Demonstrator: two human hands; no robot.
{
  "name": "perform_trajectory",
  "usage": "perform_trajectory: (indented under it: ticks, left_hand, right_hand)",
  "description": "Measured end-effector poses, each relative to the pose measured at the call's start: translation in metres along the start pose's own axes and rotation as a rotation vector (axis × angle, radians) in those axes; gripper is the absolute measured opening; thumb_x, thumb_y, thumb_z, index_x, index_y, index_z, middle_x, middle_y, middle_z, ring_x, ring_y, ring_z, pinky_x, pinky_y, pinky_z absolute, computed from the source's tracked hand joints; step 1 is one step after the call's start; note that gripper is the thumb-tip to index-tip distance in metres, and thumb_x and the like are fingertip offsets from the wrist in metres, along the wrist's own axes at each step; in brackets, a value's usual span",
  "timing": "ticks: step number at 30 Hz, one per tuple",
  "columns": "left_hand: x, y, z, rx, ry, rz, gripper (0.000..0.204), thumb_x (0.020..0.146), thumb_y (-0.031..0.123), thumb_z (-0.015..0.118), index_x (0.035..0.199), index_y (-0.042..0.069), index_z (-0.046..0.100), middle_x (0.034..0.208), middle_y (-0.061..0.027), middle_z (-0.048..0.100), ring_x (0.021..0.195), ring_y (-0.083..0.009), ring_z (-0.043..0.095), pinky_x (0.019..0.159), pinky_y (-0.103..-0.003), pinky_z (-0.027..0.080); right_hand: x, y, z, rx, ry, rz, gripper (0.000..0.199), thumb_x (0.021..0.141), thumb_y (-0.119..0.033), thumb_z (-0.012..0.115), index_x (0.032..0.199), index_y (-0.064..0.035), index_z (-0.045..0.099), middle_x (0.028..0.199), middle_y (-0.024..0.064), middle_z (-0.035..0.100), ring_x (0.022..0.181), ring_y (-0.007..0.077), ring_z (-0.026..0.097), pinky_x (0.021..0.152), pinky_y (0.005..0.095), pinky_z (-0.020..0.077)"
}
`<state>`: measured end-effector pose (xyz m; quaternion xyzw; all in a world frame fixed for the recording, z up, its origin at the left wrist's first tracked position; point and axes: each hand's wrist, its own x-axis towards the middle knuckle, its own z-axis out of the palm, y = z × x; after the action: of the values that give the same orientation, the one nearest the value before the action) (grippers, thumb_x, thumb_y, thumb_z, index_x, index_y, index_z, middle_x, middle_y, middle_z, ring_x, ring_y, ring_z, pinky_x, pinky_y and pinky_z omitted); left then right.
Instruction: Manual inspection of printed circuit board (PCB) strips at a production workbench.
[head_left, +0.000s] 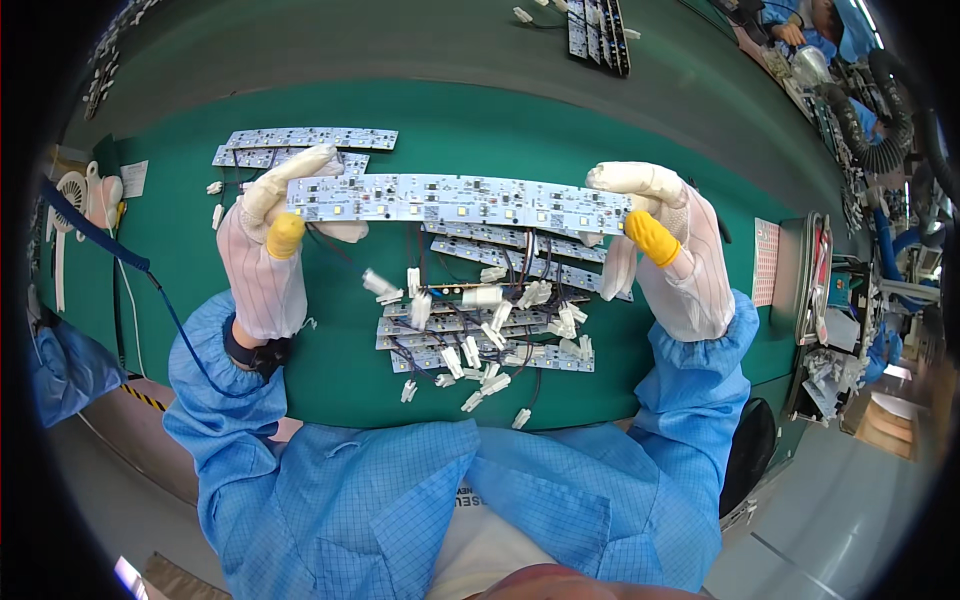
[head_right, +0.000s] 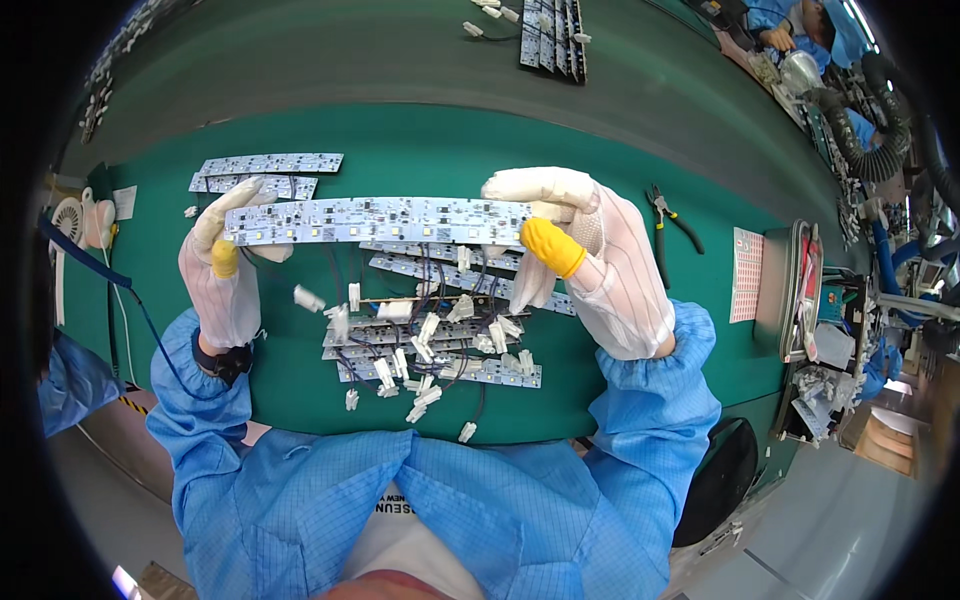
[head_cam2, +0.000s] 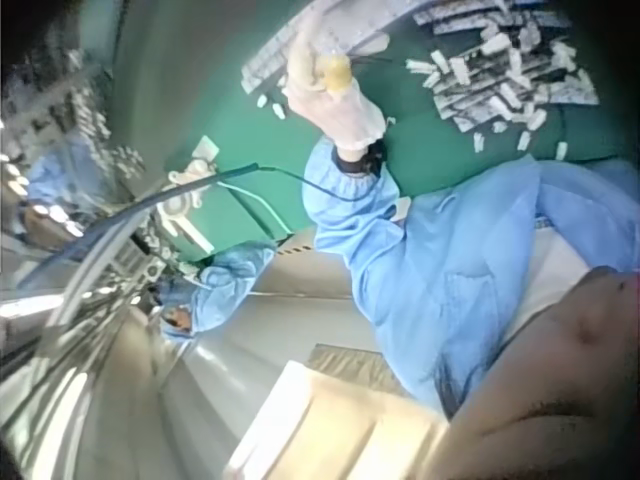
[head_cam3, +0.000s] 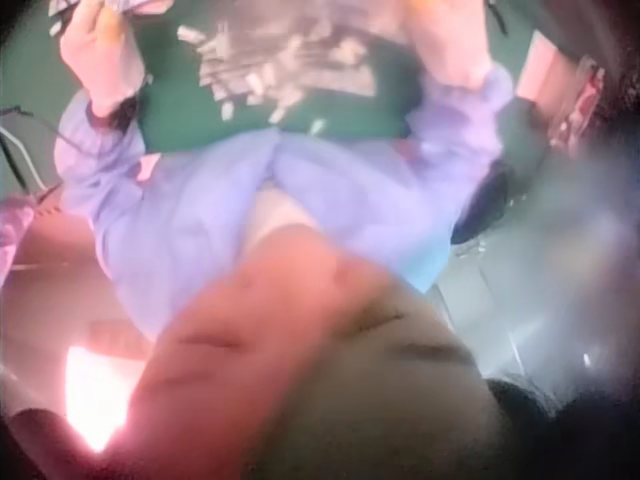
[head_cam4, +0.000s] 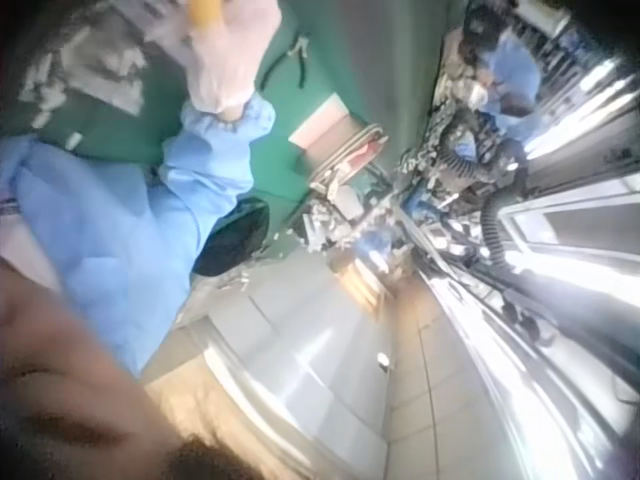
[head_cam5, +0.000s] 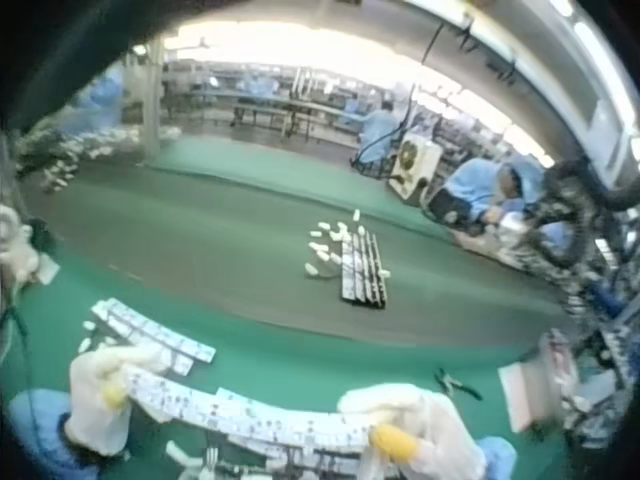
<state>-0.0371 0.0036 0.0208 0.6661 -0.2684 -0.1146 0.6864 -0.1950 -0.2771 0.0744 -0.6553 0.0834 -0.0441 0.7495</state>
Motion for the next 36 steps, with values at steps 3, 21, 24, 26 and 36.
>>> perform_trajectory:
  ticks: [3, 21, 24, 26, 36]
  left_hand:
    - [-0.001, -0.006, -0.001, 0.02, 0.015, 0.088, 0.069, 0.083, 0.049, 0.064, 0.124, -0.005, 0.053, 0.113, -0.0158, 0.063, 0.088, -0.0186, 0.066, 0.083, -0.03, 0.051]
    - [-0.001, -0.007, -0.007, 0.42, -0.098, 0.186, 0.032, 0.094, 0.031, 0.053, 0.108, 0.004, 0.064, 0.091, -0.0071, 0.069, 0.075, -0.0188, 0.063, 0.075, -0.028, 0.048]
    - [0.001, -0.005, 0.003, 0.308, -0.05, 0.056, 0.029, 0.096, 0.028, 0.052, 0.104, 0.003, 0.065, 0.085, -0.0083, 0.068, 0.073, -0.0186, 0.063, 0.069, -0.029, 0.05]
    - [0.008, -0.004, 0.006, 0.304, -0.028, 0.006, 0.023, 0.094, 0.019, 0.056, 0.103, 0.001, 0.065, 0.084, -0.0096, 0.067, 0.073, -0.0167, 0.062, 0.069, -0.028, 0.05]
    - [0.008, 0.001, 0.005, 0.275, -0.019, -0.1, 0.045, 0.101, 0.036, 0.038, 0.113, 0.001, 0.062, 0.091, -0.0086, 0.07, 0.089, -0.013, 0.062, 0.077, -0.025, 0.048]
  right_hand:
    - [0.001, -0.002, -0.001, -0.056, 0.02, 0.004, 0.065, 0.08, -0.043, 0.069, 0.12, 0.0054, 0.05, 0.088, 0.0123, 0.065, 0.055, 0.0137, 0.062, 0.049, 0.0211, 0.0485]
    - [0.004, 0.008, -0.007, -0.138, 0.049, 0.119, 0.077, 0.078, -0.06, 0.064, 0.115, 0.0059, 0.05, 0.067, 0.0089, 0.061, 0.054, 0.0142, 0.061, 0.051, 0.0217, 0.0474]
    - [-0.002, 0.005, -0.01, -0.038, -0.001, 0.105, 0.073, 0.077, -0.056, 0.068, 0.113, 0.0054, 0.051, 0.069, 0.0104, 0.063, 0.047, 0.0144, 0.059, 0.042, 0.021, 0.0461]
    - [-0.006, 0.008, -0.01, 0.019, -0.014, 0.105, 0.07, 0.076, -0.052, 0.072, 0.112, 0.0046, 0.052, 0.072, 0.0118, 0.065, 0.043, 0.0149, 0.058, 0.038, 0.0202, 0.0444]
    - [-0.002, 0.014, -0.012, 0.245, -0.12, 0.11, 0.06, 0.085, -0.045, 0.063, 0.115, 0.0058, 0.048, 0.076, 0.0187, 0.065, 0.042, 0.0189, 0.058, 0.038, 0.023, 0.0463]
